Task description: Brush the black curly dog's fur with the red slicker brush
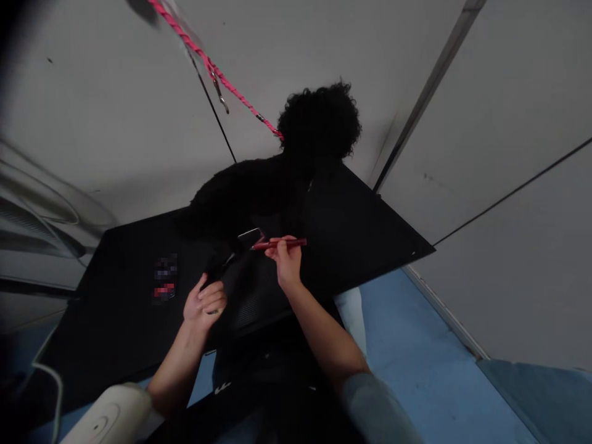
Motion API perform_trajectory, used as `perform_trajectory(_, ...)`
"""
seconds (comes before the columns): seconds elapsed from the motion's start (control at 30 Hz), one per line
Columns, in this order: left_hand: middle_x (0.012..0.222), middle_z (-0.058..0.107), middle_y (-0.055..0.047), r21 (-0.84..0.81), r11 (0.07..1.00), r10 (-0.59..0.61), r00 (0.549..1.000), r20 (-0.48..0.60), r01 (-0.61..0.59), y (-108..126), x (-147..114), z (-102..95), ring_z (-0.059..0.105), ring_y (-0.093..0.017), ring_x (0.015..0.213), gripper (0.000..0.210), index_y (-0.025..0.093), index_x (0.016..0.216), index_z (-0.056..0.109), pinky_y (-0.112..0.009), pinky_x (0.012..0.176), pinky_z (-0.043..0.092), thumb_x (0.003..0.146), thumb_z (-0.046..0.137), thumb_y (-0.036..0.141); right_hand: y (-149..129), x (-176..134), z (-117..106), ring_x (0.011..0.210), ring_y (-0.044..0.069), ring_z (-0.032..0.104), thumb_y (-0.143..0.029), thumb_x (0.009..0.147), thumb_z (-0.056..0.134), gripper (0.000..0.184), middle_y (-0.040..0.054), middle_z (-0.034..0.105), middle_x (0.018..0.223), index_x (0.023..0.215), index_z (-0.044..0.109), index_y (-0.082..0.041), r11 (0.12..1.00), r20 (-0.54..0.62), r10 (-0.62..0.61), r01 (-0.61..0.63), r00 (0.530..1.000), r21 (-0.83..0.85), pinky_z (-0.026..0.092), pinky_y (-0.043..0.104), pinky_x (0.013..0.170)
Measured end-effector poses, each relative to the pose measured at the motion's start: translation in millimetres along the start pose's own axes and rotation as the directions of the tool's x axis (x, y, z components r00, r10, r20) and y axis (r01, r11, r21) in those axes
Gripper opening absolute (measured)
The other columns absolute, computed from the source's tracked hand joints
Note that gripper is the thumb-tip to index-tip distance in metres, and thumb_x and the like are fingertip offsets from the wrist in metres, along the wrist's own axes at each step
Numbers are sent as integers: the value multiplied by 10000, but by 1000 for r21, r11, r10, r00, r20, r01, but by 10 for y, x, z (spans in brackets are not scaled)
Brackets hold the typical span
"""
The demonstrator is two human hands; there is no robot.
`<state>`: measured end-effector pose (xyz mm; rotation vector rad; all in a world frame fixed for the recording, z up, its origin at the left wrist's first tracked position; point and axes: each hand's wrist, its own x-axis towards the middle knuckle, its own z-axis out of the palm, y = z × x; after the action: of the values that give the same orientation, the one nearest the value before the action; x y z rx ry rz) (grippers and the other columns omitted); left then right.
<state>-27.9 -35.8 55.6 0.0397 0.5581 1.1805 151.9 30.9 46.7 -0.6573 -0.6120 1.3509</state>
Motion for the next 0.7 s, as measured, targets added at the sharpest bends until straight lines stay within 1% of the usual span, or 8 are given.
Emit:
perform_trajectory(0.1,424,278,67,-27,1000,0,1000,9,0,11,-25,-10,183,4,268,475,188,487,222,-117,255,228,870,481,300,45,-9,29,535,88,595,-405,754,631,288,3,660,817,888,457,-220,990,156,140,-134,978,-47,525,242,533)
perform_trajectory(0.17,426,274,67,-28,1000,7,1000,20,-7,11,-34,-27,182,4,271,478,185,485,222,-114,259,221,873,475,303,43,26,40,524,84,586,-418,751,630,300,-2,655,801,883,450,-218,990,100,140,-140,985,-16,524,242,534)
perform_trajectory(0.27,435,249,70,19,1000,-11,999,32,11,-15,-34,-69,178,0,283,469,179,487,242,-120,283,231,887,441,320,16,79,47,541,76,589,-431,758,617,307,-19,649,806,895,430,-229,999,-35,19,-18,999,41,531,242,567)
perform_trajectory(0.37,444,230,74,127,991,-54,998,46,47,-82,-1,-127,195,-14,304,435,169,502,317,-146,314,252,882,432,348,-5,103,68,499,82,584,-419,729,649,319,-4,659,778,862,450,-208,986,181,163,-152,970,-76,510,227,499)
perform_trajectory(0.43,464,262,80,210,978,-2,997,71,-13,-141,41,-172,208,-18,317,318,150,608,451,-152,330,246,861,469,342,-31,131,95,448,64,553,-423,735,635,304,-12,654,737,828,453,-198,978,167,184,-164,969,-125,482,201,458)
perform_trajectory(0.5,496,316,87,302,945,96,989,114,-127,-197,93,-217,223,-19,327,166,161,817,529,-152,344,240,840,509,325,-69,160,132,436,48,536,-425,764,593,273,-24,649,731,824,446,-202,987,66,82,-73,994,-141,465,182,451)
perform_trajectory(0.63,547,404,74,488,811,257,946,197,-322,-258,197,-292,313,-32,385,164,178,814,488,-184,422,320,805,569,321,-162,155,238,423,68,533,-366,740,611,243,-19,642,685,825,461,-195,926,246,213,-115,945,-360,429,185,412)
perform_trajectory(0.7,558,419,70,571,720,308,919,246,-394,-265,234,-327,347,-43,423,189,179,816,483,-203,468,348,790,590,332,-226,128,298,403,60,503,-341,746,593,216,-25,628,668,834,464,-192,900,215,175,-68,961,-431,412,187,408)
